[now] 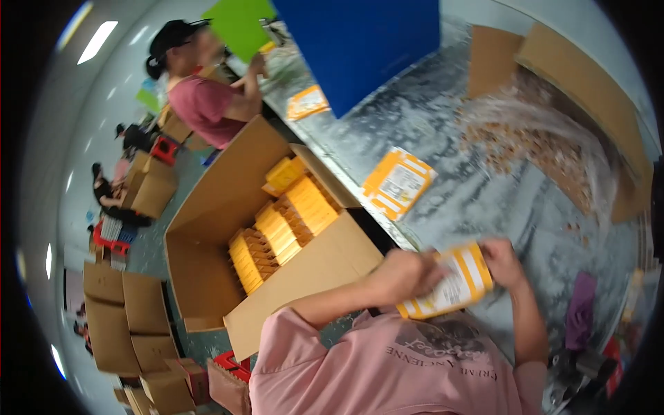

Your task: Packing small yellow-packaged items from a large bag into small individual boxes and then into a larger carton.

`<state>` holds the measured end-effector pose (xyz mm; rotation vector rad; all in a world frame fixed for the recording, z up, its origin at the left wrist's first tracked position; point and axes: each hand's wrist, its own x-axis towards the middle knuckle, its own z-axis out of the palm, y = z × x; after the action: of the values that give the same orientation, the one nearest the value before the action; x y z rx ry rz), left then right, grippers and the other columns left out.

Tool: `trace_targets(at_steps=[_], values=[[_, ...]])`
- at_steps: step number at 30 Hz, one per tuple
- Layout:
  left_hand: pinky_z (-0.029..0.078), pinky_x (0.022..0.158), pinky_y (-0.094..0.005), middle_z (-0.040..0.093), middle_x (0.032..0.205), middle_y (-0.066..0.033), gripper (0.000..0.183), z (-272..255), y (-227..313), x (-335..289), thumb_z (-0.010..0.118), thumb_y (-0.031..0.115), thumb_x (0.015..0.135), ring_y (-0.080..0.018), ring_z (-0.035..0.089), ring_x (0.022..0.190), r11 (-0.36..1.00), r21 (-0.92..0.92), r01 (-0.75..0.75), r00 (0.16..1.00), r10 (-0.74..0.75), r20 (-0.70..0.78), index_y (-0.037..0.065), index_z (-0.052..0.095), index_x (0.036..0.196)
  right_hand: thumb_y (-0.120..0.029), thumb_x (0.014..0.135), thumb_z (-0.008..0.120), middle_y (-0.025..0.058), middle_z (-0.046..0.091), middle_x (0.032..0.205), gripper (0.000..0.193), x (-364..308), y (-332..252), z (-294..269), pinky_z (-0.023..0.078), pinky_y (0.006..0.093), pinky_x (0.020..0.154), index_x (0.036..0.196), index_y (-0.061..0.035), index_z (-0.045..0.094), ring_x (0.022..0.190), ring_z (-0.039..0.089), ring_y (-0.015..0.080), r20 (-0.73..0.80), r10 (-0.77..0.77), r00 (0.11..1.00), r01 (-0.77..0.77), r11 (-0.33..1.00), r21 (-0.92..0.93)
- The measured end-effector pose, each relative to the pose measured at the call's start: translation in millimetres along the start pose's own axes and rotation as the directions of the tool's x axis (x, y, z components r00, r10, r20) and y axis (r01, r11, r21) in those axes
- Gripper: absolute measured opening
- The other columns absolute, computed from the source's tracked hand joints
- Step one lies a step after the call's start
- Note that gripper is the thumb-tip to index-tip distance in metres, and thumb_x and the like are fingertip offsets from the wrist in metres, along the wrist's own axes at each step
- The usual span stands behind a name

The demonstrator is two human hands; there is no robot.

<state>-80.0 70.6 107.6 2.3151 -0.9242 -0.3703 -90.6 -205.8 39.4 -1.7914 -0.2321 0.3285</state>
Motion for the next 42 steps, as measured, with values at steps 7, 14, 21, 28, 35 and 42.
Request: trace_targets(at_steps=[7,14,21,28,35,42], values=[[0.05,0.054,-0.0428,0.06,0.064,-0.0242,0.034,49.1,-43.8,28.6,0.052,0.026,0.104,-0.0369,0.066,0.058,0.933,-0.339,0.12,0.877,-0.26,-0.405,-0.007,0.058,0.099,-0.014,0.103,0.049,0.014,0.049,0.142,0.055,13.8,25.5,69.5,0.043,0.0311,0.102,0.152,-0.0012,0.03,0.118,0.055,0.0195,-0.513,-0.108,0.852,0.273,0.927,0.258],[0.053,0.083,-0.0389,0.065,0.11,-0.0265,0.046,98.0,-34.1,29.1,0.045,0.027,0.106,-0.0337,0.067,0.1,0.872,-0.489,0.011,0.889,-0.232,-0.394,0.001,0.035,0.142,-0.021,0.106,0.045,0.0067,0.066,0.095,0.034,-6.0,47.3,92.7,0.049,0.0261,0.076,0.132,0.0,0.052,0.086,0.058,0.0087,-0.668,-0.107,0.736,0.12,0.992,-0.027],[0.043,0.062,-0.0288,0.055,0.073,-0.0057,0.038,88.9,-39.8,22.3,0.045,0.031,0.107,-0.0105,0.047,0.07,0.85,-0.49,0.194,0.905,-0.347,-0.244,-0.002,0.057,0.093,-0.018,0.104,0.049,0.0038,0.063,0.075,0.021,-25.8,30.0,81.6,0.046,0.0263,0.062,0.11,0.002,0.055,0.071,0.057,0.0089,-0.615,-0.105,0.781,0.069,0.994,-0.081],[0.045,0.061,-0.0321,0.058,0.076,-0.0127,0.028,74.9,-19.9,27.8,0.046,0.027,0.106,-0.0167,0.052,0.066,0.814,-0.568,0.124,0.887,-0.348,-0.305,0.0,0.054,0.107,-0.006,0.09,0.063,0.0182,0.056,0.103,0.031,-24.8,0.2,59.7,0.053,0.0378,0.067,0.121,-0.0004,0.06,0.077,0.064,0.0315,-0.447,-0.432,0.783,0.197,0.854,-0.481],[0.047,0.063,-0.0283,0.062,0.075,-0.0093,0.03,51.9,-46.5,35.3,0.058,0.029,0.101,-0.0123,0.055,0.068,0.939,-0.332,0.087,0.996,-0.09,0.006,0.0,0.063,0.096,-0.013,0.089,0.069,0.0141,0.048,0.086,0.015,-27.1,10.2,55.3,0.049,0.0384,0.059,0.09,0.0022,0.066,0.07,0.062,0.028,-0.352,-0.269,0.897,0.062,0.863,-0.502],[0.051,0.065,-0.0252,0.063,0.092,-0.0079,0.038,55.6,-87.5,42.7,0.048,0.032,0.106,-0.0106,0.059,0.077,0.805,-0.562,0.191,0.94,-0.315,-0.133,-0.001,0.053,0.124,-0.027,0.096,0.06,0.0214,0.062,0.119,0.041,67.7,52.0,-35.9,0.05,0.0432,0.091,0.128,-0.0025,0.053,0.105,0.062,0.0343,-0.503,-0.299,0.811,0.059,0.897,-0.439]])
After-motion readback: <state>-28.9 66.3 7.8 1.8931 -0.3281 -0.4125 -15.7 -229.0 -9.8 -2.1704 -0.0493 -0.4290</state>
